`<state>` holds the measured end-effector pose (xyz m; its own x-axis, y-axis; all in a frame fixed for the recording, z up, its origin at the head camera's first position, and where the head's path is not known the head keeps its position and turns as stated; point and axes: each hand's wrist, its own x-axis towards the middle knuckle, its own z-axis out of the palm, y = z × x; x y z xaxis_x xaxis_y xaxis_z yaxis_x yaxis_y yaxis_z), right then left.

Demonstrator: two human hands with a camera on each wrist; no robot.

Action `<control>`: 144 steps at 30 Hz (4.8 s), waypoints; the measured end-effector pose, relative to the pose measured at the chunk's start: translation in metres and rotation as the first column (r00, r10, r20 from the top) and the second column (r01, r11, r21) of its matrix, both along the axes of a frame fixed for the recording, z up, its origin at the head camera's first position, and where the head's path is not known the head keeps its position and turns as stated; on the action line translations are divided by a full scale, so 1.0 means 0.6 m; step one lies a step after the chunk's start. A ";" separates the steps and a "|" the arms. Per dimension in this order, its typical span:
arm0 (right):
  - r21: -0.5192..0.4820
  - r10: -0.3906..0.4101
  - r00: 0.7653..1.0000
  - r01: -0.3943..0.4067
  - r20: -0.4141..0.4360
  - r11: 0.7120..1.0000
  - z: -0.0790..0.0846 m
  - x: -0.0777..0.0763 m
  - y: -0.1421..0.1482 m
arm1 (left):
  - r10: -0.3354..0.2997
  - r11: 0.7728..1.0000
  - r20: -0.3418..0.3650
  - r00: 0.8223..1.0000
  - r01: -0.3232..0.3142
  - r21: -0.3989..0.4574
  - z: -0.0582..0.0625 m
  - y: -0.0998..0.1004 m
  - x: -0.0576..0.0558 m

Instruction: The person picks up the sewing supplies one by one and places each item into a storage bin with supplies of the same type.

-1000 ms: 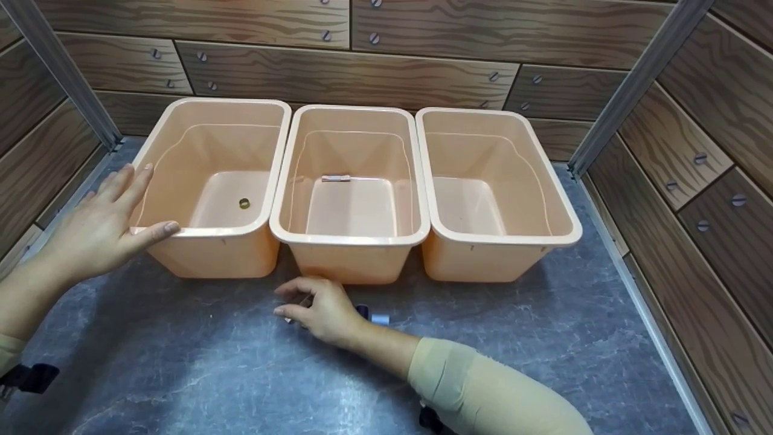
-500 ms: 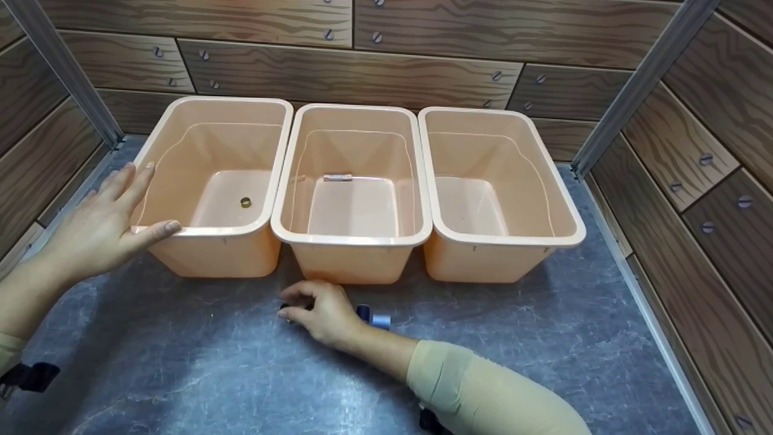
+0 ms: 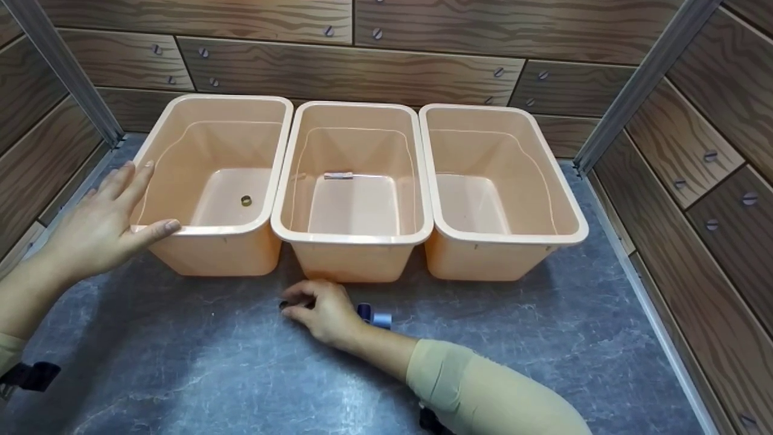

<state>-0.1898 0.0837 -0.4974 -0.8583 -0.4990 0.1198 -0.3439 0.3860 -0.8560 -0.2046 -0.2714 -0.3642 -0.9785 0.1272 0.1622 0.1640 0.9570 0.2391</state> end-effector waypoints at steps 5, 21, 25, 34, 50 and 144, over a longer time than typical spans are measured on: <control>0.014 0.005 1.000 -0.004 -0.023 1.000 0.001 0.000 0.003 | -0.001 1.000 0.001 1.000 0.001 0.004 0.001 0.001 -0.001; 0.001 -0.013 1.000 0.013 -0.029 1.000 0.003 0.002 -0.003 | 0.001 1.000 0.001 1.000 -0.001 0.004 0.002 0.000 0.000; 0.026 -0.017 0.999 0.018 -0.047 1.000 0.001 0.002 -0.004 | 0.000 1.000 0.008 1.000 0.000 0.006 0.001 -0.001 0.000; 0.084 -0.016 0.995 0.025 -0.103 0.996 -0.003 0.003 -0.004 | 0.000 1.000 0.009 1.000 0.000 0.008 -0.001 -0.001 0.001; 0.130 -0.001 0.988 0.021 -0.153 0.991 -0.005 0.002 -0.004 | 0.004 1.000 0.013 1.000 -0.004 0.010 0.000 0.000 0.000; 0.024 0.008 0.999 -0.007 -0.038 1.000 0.001 0.006 0.000 | -0.004 1.000 -0.019 1.000 0.004 -0.005 -0.002 0.002 0.000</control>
